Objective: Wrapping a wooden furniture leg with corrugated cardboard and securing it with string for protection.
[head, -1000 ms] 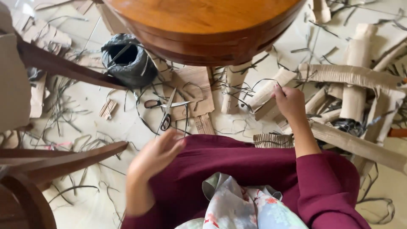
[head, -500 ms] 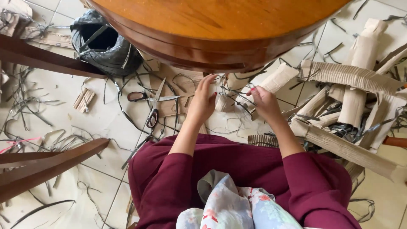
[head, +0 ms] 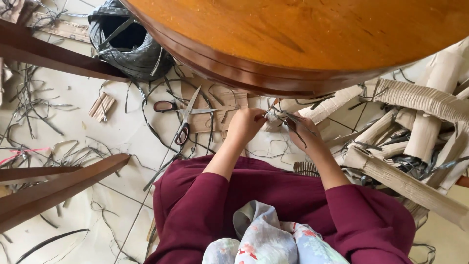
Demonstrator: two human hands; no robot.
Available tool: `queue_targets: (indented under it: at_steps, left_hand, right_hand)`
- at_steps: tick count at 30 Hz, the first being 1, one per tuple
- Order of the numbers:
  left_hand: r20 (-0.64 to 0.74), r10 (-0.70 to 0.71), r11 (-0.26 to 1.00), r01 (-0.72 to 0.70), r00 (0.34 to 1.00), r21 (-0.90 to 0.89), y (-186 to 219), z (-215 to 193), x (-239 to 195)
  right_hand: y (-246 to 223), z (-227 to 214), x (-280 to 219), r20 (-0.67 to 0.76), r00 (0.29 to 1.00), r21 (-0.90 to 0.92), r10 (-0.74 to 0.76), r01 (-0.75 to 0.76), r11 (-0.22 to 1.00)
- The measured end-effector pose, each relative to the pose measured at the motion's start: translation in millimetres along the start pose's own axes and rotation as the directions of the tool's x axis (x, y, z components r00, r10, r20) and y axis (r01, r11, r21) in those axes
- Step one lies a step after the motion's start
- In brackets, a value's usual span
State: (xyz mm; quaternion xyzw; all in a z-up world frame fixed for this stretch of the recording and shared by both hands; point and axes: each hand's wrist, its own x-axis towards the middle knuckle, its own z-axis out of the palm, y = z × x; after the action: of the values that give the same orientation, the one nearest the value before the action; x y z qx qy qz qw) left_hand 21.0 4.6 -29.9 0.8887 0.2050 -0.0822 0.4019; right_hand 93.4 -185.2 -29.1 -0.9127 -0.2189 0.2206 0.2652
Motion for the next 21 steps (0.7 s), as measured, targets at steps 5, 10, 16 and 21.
queue_targets:
  at_steps: [5, 10, 16, 21]
  left_hand:
    - [0.088, -0.022, 0.997, 0.016, 0.996, 0.07, -18.7, 11.6, 2.8]
    - [0.165, 0.086, 0.989, -0.105, 0.982, 0.107, 2.2, -8.7, -11.9]
    - [0.055, 0.56, 0.828, -0.555, 0.827, -0.082, 19.7, -38.0, -24.5]
    - [0.078, 0.595, 0.796, -0.573, 0.8, -0.195, 18.6, -32.7, -23.7]
  right_hand:
    - [-8.4, -14.3, -14.8, -0.121, 0.96, -0.268, -0.253, 0.214, 0.939]
    - [-11.6, -13.1, -24.4, -0.161, 0.968, -0.176, -0.194, 0.165, 0.97]
    - [-0.6, -3.1, -37.4, 0.034, 0.974, -0.321, -0.222, 0.221, 0.921]
    - [-4.2, 9.2, -42.2, 0.031, 0.952, -0.361, -0.304, 0.295, 0.885]
